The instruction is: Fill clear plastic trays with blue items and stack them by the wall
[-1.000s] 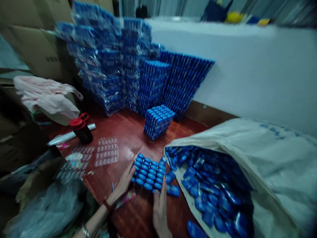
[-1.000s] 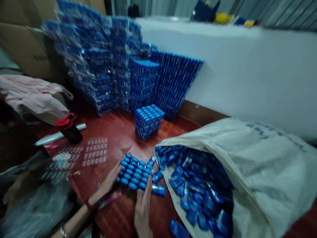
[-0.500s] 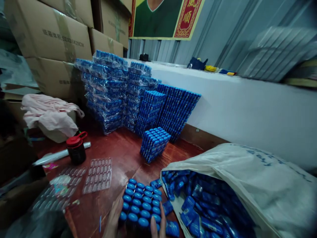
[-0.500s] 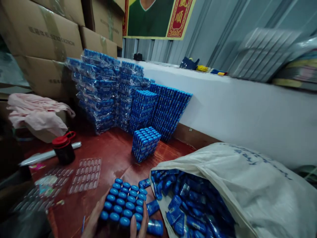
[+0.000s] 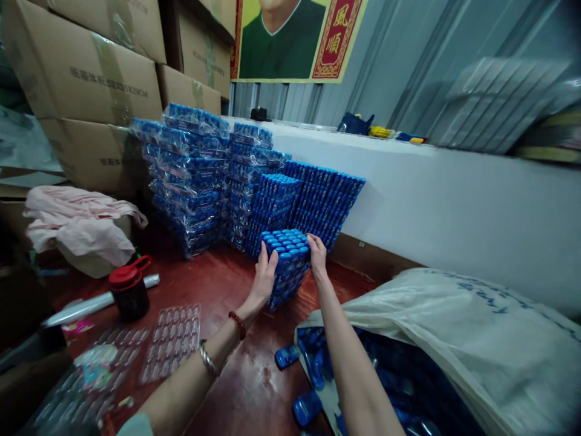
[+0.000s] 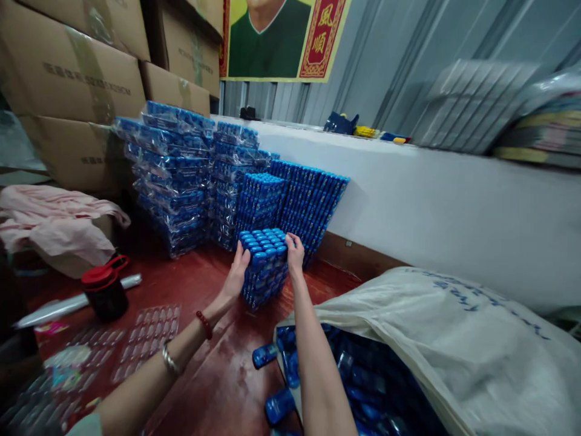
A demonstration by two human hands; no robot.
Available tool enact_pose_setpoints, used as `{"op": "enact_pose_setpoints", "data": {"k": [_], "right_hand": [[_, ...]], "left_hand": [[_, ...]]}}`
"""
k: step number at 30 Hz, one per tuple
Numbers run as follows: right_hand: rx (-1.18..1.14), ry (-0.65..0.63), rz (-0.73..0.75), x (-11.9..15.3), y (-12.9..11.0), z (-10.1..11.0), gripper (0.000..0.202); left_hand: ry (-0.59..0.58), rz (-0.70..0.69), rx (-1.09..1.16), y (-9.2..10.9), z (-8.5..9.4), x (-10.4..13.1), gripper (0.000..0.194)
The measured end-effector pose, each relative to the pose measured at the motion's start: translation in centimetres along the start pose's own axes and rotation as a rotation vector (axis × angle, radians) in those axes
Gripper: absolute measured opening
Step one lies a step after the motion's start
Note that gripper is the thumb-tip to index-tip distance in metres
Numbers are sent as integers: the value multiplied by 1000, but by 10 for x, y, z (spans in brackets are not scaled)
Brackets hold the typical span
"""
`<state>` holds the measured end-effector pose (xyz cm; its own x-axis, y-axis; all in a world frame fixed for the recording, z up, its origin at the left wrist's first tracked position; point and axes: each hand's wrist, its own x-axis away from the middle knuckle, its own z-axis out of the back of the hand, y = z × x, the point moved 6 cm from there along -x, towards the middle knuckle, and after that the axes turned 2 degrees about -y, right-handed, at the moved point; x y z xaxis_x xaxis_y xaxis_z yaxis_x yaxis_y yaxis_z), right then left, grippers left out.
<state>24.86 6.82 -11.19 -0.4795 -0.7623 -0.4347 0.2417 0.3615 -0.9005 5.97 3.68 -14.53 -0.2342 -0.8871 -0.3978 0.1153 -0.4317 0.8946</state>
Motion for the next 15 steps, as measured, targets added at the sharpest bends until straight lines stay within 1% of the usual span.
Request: {"op": "enact_pose_setpoints", "data": {"k": [1, 3, 4, 6, 7, 9, 10, 12, 13, 15], "right_hand": [[-6, 7, -18, -8, 11, -1, 45], [-25, 27, -42, -17, 30, -1, 46], [-37, 34, -49, -19, 37, 0, 47], [-58, 44, -56, -23, 45, 1, 48], [-63, 54, -57, -25, 48, 2, 49], [-64, 97, -55, -24, 52, 7, 54], [-61, 128, -55, -22, 56, 10, 57], [-46, 208, -67, -7, 68, 16, 64], [-34, 250, -82, 5, 77, 18, 66], [3, 310, -124, 41, 100, 18, 69]], "left_hand": [[21, 37, 39, -9, 0, -3, 67], [36, 99, 156, -25, -2, 0, 69], [32, 103, 214, -30, -2, 4, 71], [87, 90, 278, -36, 1, 11, 77], [130, 72, 255, -37, 4, 13, 83], [188, 15, 105, -40, 6, 16, 105], [188, -14, 6, -42, 4, 15, 117], [141, -45, -157, -52, -6, 11, 135], [117, -47, -205, -58, -12, 8, 140], [100, -52, -236, -70, -22, 2, 140]]}}
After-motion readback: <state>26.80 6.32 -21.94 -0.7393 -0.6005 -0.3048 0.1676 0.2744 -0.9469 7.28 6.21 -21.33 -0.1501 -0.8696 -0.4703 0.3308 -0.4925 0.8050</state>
